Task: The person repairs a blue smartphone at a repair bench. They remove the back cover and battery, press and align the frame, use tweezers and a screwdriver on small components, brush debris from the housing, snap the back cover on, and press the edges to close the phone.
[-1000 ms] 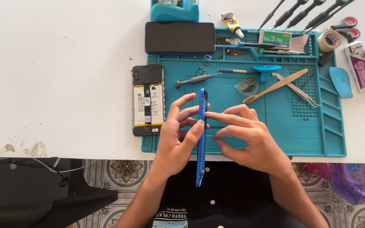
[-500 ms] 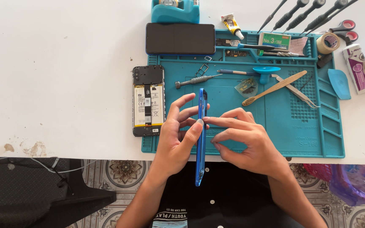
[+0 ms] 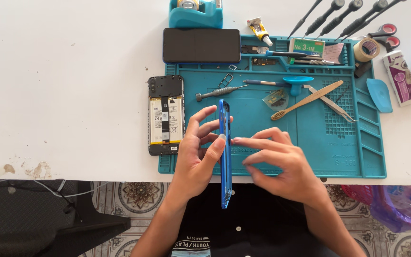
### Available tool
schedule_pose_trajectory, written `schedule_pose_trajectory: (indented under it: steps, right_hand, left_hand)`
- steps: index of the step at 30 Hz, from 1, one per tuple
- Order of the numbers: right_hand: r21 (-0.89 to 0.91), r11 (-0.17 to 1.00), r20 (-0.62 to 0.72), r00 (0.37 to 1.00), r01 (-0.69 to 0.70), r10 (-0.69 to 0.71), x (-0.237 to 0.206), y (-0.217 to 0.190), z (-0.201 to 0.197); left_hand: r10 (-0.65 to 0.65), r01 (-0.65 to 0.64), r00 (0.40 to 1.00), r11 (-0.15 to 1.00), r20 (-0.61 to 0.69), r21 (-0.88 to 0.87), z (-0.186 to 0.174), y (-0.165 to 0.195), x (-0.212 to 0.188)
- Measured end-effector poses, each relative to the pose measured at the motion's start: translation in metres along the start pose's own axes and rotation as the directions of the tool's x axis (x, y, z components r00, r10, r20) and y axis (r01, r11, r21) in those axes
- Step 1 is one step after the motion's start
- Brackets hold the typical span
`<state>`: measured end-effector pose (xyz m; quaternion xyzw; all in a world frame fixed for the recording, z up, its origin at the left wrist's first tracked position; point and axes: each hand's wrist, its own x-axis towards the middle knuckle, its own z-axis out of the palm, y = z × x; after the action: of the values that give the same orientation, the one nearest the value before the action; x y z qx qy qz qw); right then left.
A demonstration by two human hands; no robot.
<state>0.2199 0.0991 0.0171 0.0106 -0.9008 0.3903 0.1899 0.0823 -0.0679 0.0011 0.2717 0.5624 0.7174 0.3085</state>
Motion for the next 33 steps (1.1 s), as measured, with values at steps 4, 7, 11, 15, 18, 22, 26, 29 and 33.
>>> schedule_pose_trajectory:
  steps: [4,7,11,15,18,22,26,29,33]
  right_hand:
    - [-0.074,0.997,0.030,0.999,0.019,-0.017,0.0019,-0.0059,0.0062]
    - [-0.079,0.997,0.017,1.000,0.015,-0.014,0.0043,-0.0067,0.0074]
    - [-0.103,0.995,0.001,1.000,0.020,-0.020,0.0059,-0.0060,0.0080]
    - [-0.121,0.992,-0.005,0.999,0.033,-0.034,0.0067,-0.0036,0.0044]
    - [-0.125,0.992,-0.003,0.999,0.031,-0.032,0.0064,-0.0029,0.0042]
    - [-0.126,0.991,0.014,0.999,0.034,-0.033,0.0066,-0.0030,0.0064]
    - [-0.158,0.987,0.021,0.999,0.036,-0.033,0.0072,-0.0024,0.0064]
    - [-0.170,0.985,0.013,0.999,0.037,-0.035,0.0061,-0.0024,0.0054]
    - [-0.151,0.988,0.018,0.999,0.036,-0.033,0.0054,-0.0012,0.0071]
  left_hand:
    - [0.023,-0.023,1.000,1.000,0.002,0.022,0.0008,0.0025,0.0000]
    - [0.014,-0.014,1.000,0.999,0.001,0.042,0.0003,0.0034,0.0005]
    - [0.027,-0.027,1.000,0.999,0.013,0.032,0.0007,0.0033,0.0005]
    - [0.002,-0.002,1.000,1.000,0.004,0.006,0.0004,0.0037,0.0004]
    - [0.013,-0.013,1.000,0.998,0.006,0.055,-0.0001,0.0045,0.0009]
    - [0.029,-0.030,1.000,0.998,0.010,0.054,0.0015,0.0055,0.0015]
    - [0.020,-0.020,1.000,0.997,0.007,0.069,0.0019,0.0066,0.0004]
    - [0.018,-0.019,1.000,0.998,0.007,0.067,0.0018,0.0063,0.0011]
    - [0.028,-0.029,1.000,0.997,0.011,0.070,0.0017,0.0058,0.0010]
